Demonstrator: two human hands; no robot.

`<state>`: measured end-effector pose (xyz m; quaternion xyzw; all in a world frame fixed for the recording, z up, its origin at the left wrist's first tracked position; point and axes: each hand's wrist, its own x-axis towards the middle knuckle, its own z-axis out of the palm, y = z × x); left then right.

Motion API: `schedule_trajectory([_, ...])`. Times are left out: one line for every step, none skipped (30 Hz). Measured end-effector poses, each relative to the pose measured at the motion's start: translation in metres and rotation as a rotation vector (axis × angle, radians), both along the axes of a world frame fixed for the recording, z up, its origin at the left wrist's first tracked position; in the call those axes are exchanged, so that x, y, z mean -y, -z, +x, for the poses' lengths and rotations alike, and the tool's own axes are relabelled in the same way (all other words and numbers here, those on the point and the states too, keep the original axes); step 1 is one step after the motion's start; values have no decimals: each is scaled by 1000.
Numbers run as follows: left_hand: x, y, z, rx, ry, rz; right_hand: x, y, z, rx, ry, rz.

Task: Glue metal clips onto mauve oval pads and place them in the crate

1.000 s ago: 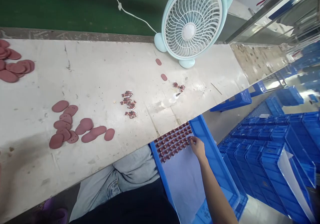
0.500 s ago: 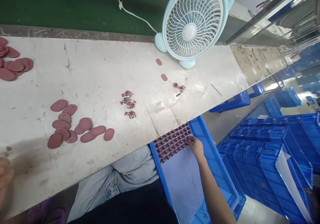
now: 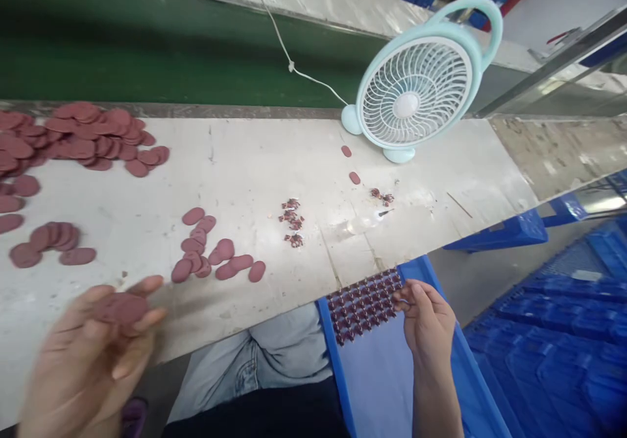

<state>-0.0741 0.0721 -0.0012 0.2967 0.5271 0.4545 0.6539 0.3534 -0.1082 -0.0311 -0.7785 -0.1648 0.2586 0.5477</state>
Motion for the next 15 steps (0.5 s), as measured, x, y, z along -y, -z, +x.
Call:
schedule_trajectory([2,-1,8,74,1,-4,-14,-12,-18,-96,-55,68])
schedule_trajectory([4,-2,17,150,3,12,-28,-23,-35,-178,-108,118])
schedule_trajectory([7,-3,27,221,39,18,-44,-31,-49,-265,-164,157])
schedule_trajectory([10,-5,35,286,86,30,-61,-36,-59,-395,-217,229])
schedule_trajectory([14,-6,44,345,132,37,-78,-39,-66,-578,-262,348])
schedule_trajectory([17,-8,51,400,182,34,-95,-39,-68,-815,-295,501])
schedule_trajectory([20,-9,57,453,216,29,-111,-38,-66,-1095,-316,657])
schedule_trajectory([23,-10,62,496,239,13,-126,-36,-60,-1374,-329,791])
schedule_trajectory([26,-10,66,534,256,-2,-139,-33,-53,-1605,-337,875])
schedule_trajectory([29,-10,68,561,264,-21,-150,-30,-45,-1750,-353,895])
schedule_trajectory([31,-9,70,579,267,-39,-158,-27,-39,-1831,-375,886])
schedule_trajectory([33,-8,71,594,268,-51,-163,-26,-34,-1865,-399,874])
schedule_trajectory([35,-7,72,603,268,-63,-163,-27,-34,-1873,-413,882])
schedule_trajectory([37,-5,74,611,266,-74,-161,-30,-37,-1846,-408,894])
schedule_trajectory([39,-4,75,617,261,-86,-155,-35,-45,-1774,-396,890])
